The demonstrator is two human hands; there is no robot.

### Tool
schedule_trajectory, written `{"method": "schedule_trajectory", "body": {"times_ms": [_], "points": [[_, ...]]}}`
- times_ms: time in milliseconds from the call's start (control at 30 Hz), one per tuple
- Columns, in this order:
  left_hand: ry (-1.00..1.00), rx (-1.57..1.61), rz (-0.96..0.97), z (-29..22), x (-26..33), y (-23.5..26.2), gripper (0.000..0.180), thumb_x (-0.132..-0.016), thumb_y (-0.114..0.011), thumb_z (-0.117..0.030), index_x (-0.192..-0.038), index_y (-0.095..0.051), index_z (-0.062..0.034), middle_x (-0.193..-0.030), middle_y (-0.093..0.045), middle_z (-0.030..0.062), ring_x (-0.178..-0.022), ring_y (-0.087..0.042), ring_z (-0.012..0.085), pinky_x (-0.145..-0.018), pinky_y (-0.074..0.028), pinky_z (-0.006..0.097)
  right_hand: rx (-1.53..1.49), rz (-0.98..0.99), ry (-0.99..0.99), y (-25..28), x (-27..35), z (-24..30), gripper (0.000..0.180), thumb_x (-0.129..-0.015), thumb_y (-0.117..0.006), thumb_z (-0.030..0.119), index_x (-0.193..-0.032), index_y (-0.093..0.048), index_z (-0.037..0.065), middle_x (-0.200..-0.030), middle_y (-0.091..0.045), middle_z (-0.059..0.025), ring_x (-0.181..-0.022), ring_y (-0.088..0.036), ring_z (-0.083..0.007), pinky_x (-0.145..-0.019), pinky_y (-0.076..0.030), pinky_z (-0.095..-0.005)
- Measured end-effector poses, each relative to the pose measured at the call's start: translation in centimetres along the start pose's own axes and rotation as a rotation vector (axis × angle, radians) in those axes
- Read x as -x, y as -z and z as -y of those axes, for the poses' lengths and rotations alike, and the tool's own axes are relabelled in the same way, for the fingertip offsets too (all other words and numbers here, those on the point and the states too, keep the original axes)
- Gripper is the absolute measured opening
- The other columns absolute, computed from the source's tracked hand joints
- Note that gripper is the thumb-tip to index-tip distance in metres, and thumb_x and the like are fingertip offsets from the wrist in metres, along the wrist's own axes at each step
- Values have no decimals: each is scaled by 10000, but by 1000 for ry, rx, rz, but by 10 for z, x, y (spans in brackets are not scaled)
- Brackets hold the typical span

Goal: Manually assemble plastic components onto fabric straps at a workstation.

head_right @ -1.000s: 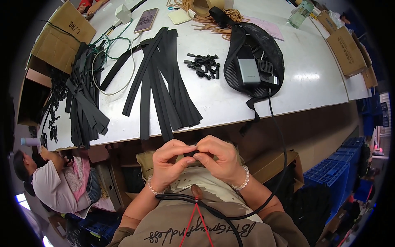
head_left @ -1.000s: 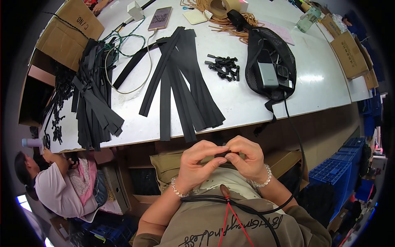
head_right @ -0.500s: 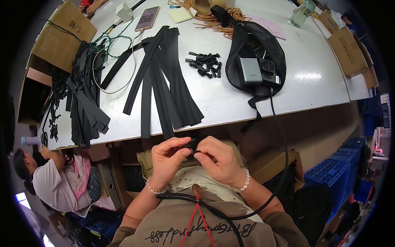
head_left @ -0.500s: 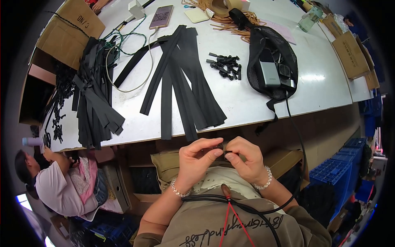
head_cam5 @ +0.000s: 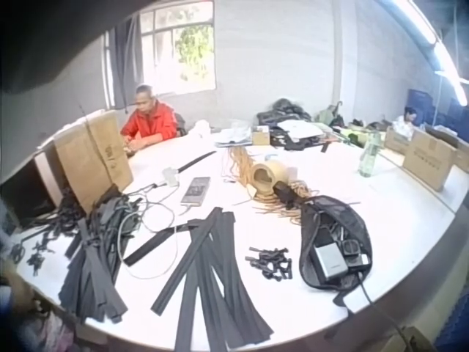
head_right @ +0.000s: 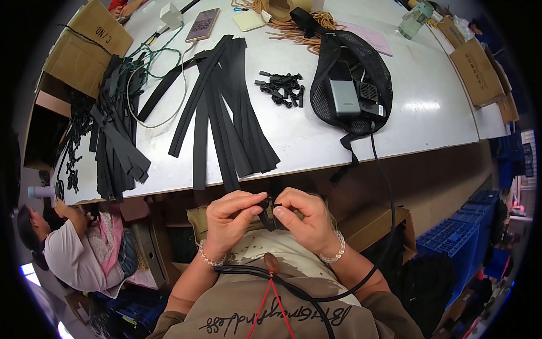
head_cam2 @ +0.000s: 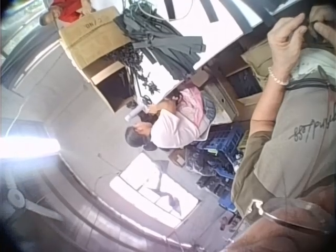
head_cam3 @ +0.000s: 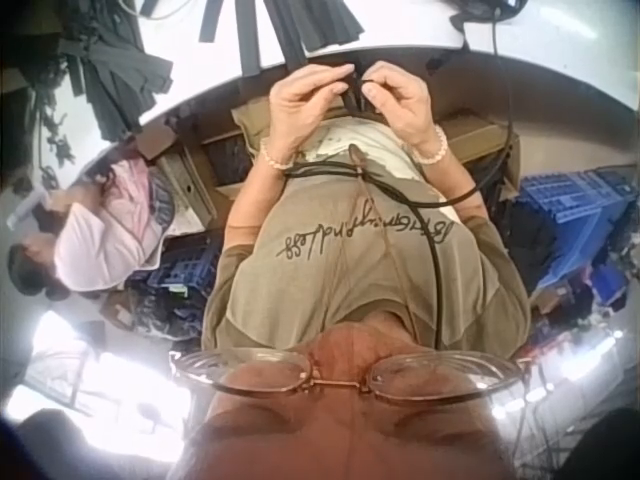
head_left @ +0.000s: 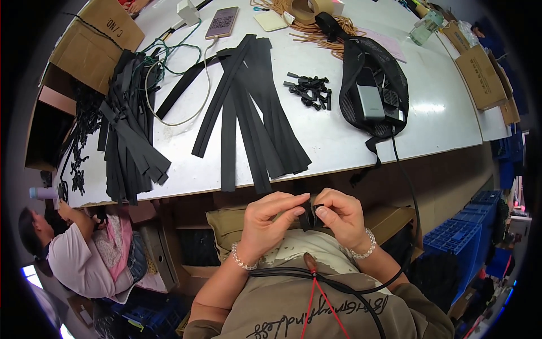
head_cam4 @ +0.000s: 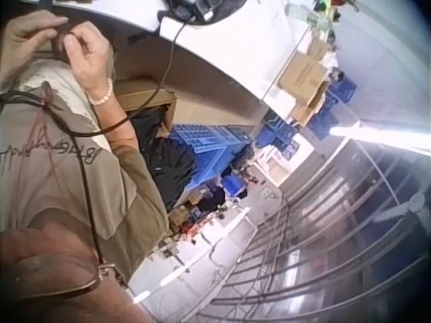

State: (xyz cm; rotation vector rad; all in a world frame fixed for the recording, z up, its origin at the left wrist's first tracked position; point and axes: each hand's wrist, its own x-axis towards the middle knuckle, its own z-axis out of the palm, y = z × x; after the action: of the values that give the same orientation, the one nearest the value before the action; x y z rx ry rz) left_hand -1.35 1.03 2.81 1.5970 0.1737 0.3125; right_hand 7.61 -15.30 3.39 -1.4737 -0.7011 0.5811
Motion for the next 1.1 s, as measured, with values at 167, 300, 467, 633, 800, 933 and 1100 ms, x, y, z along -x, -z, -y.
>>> {"method": "schedule_trajectory", "body": {"times_ms": [167,300,467,633,800,933,1100], "points": [[-14,-41,2,-1,0,0,226,-823,-631,14,-1035,-686,-40,-828,-638,56,-712,-562,93,-612,-441,206,-62,-21,-77,0,2,0,91,-832,-552,14,-753,-534,-29,-721,-535,-62,-633,-478,-115,-559,-372,-236],[-3,-43,-17,2,0,-2,215,-829,-629,10,-1030,-687,-40,-814,-631,48,-695,-546,84,-588,-424,201,-61,-8,-75,0,-1,-1,93,-828,-555,14,-746,-534,-26,-716,-530,-52,-621,-465,-107,-550,-362,-236],[-13,-20,-43,5,0,-5,194,-829,-626,16,-1006,-689,-33,-805,-624,45,-689,-539,84,-580,-413,200,-38,13,-54,0,-2,-2,98,-820,-566,18,-737,-534,-22,-708,-525,-44,-607,-455,-106,-540,-355,-240],[-25,-19,-51,5,0,-6,184,-834,-613,25,-994,-688,-27,-808,-622,47,-690,-538,85,-578,-411,201,-17,17,-48,-1,-4,0,106,-813,-568,19,-723,-528,-19,-683,-512,-34,-587,-442,-101,-524,-344,-242],[-26,-21,-42,5,1,-6,183,-840,-595,35,-990,-684,-21,-809,-620,49,-688,-538,85,-575,-408,200,-4,28,-62,0,-4,-4,118,-808,-573,21,-707,-521,-15,-662,-495,-16,-559,-415,-74,-497,-321,-233],[25,-10,-10,6,2,-4,170,-847,-590,25,-985,-680,-17,-820,-622,51,-682,-538,86,-569,-405,201,-15,63,-75,1,-5,-2,126,-807,-579,25,-703,-517,-12,-653,-478,-4,-548,-394,-57,-485,-304,-226],[22,-14,4,5,1,-5,143,-855,-588,7,-965,-677,-14,-836,-630,58,-683,-545,89,-568,-411,206,23,85,-62,2,-6,-2,128,-807,-584,31,-707,-517,-11,-649,-468,-3,-543,-386,-58,-480,-298,-228]]}}
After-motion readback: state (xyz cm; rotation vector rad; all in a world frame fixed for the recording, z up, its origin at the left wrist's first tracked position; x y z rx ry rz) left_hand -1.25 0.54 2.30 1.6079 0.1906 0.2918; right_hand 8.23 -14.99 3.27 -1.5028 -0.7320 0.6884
